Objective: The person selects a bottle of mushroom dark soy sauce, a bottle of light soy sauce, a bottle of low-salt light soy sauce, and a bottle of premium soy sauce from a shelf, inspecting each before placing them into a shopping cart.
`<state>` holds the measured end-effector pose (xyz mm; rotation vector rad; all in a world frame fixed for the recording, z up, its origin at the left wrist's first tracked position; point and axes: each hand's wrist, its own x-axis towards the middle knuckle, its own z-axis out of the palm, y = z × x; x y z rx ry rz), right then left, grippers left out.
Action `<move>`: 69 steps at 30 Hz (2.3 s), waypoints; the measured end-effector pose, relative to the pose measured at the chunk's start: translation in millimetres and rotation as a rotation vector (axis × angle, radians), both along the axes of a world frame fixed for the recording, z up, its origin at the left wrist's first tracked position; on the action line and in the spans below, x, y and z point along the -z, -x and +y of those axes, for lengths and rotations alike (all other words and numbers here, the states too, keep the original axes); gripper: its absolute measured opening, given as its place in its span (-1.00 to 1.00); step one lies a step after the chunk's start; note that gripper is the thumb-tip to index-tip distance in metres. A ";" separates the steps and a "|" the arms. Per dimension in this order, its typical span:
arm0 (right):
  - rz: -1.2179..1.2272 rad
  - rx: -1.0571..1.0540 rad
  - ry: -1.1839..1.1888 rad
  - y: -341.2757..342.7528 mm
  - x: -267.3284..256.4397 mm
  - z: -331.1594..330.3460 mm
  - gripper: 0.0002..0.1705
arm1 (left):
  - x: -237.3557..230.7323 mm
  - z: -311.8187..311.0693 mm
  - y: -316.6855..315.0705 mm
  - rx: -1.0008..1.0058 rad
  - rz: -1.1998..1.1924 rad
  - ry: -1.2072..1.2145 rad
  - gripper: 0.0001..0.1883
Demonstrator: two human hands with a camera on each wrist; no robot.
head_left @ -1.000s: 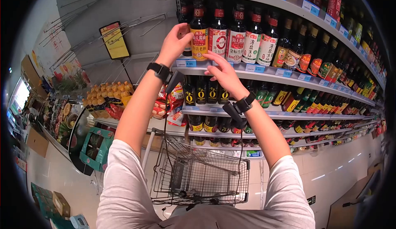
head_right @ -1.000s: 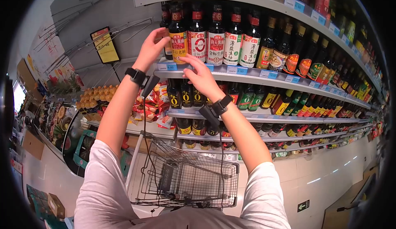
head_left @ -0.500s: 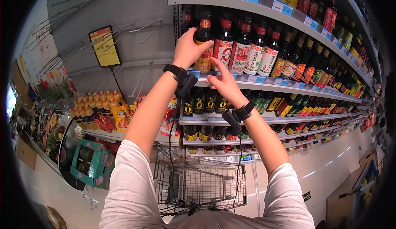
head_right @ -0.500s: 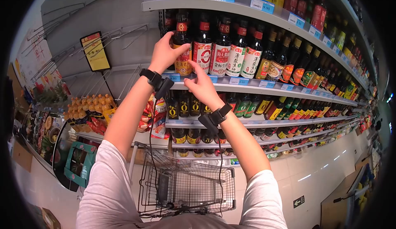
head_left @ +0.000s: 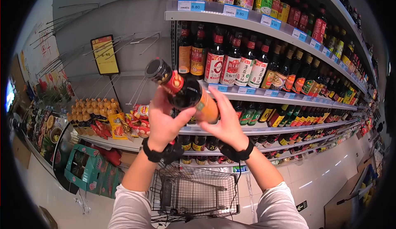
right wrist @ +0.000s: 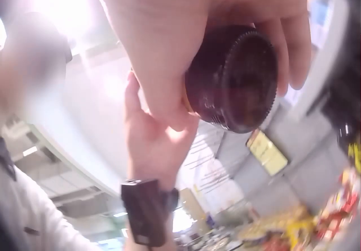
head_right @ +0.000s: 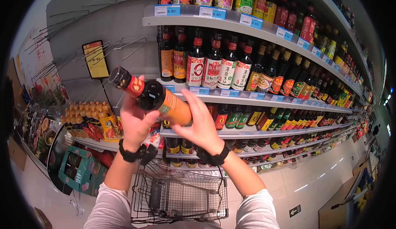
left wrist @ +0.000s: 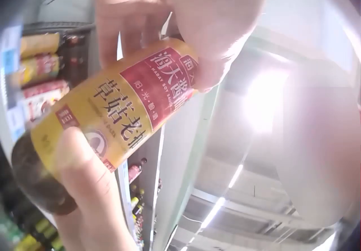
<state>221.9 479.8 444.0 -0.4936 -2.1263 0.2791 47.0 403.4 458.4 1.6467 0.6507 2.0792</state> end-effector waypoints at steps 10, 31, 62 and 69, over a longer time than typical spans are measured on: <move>-0.239 -0.369 1.041 -124.5 212.6 -102.3 -0.35 | 200.5 -107.0 -83.4 0.268 -0.482 0.847 -0.30; -0.081 -1.010 1.788 -296.2 264.7 -129.9 -0.18 | 204.6 -96.7 -232.6 0.427 -0.780 0.727 -0.52; 0.451 -0.837 1.666 -316.0 286.5 -126.3 -0.24 | 182.0 -94.5 -234.6 0.081 -0.619 0.616 -0.66; 0.318 -0.866 1.897 -309.9 309.7 -123.2 -0.28 | 210.1 -93.4 -238.0 0.032 -0.859 0.594 -0.84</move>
